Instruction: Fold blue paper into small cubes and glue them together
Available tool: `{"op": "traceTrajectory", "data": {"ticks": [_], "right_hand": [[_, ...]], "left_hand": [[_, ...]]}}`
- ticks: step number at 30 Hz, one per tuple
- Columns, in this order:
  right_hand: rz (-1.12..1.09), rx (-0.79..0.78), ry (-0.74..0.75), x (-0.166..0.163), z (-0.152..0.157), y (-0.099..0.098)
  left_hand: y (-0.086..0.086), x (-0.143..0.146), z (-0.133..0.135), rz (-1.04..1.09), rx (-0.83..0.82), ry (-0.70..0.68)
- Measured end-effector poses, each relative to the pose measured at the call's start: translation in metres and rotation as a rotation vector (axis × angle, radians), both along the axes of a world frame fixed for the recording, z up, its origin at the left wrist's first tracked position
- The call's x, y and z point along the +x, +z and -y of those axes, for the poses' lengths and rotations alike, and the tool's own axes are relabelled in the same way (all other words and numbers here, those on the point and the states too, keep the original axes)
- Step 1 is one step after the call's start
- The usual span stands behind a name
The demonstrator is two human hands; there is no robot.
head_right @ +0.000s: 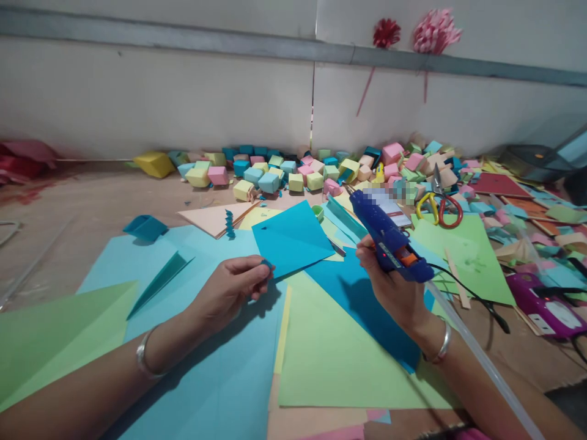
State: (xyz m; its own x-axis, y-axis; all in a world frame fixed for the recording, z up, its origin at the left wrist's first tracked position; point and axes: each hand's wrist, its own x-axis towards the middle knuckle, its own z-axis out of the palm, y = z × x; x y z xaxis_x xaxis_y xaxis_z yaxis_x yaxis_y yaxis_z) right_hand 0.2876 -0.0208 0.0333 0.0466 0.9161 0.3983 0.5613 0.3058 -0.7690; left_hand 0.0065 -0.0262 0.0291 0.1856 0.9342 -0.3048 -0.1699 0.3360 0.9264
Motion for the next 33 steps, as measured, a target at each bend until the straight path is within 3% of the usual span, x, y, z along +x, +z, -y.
{"op": "traceTrajectory", "data": {"ticks": [5,10,15,25,33], "right_hand": [[0.025,0.039,-0.009,0.000,0.000,0.005],[0.016,0.094,-0.034,0.001,0.000,0.010],[0.075,0.062,-0.022,0.003,-0.001,0.006],[0.077,0.012,-0.034,0.001,-0.001,0.001],[0.118,0.001,-0.024,0.007,-0.005,-0.007]], "left_hand": [[0.002,0.000,0.002,-0.112,0.020,0.034],[-0.002,0.001,0.002,-0.004,0.012,0.003],[-0.004,0.001,0.002,0.060,0.008,0.000],[-0.003,-0.003,0.002,-0.130,0.162,0.032],[0.002,0.010,0.006,-0.081,0.115,0.019]]}}
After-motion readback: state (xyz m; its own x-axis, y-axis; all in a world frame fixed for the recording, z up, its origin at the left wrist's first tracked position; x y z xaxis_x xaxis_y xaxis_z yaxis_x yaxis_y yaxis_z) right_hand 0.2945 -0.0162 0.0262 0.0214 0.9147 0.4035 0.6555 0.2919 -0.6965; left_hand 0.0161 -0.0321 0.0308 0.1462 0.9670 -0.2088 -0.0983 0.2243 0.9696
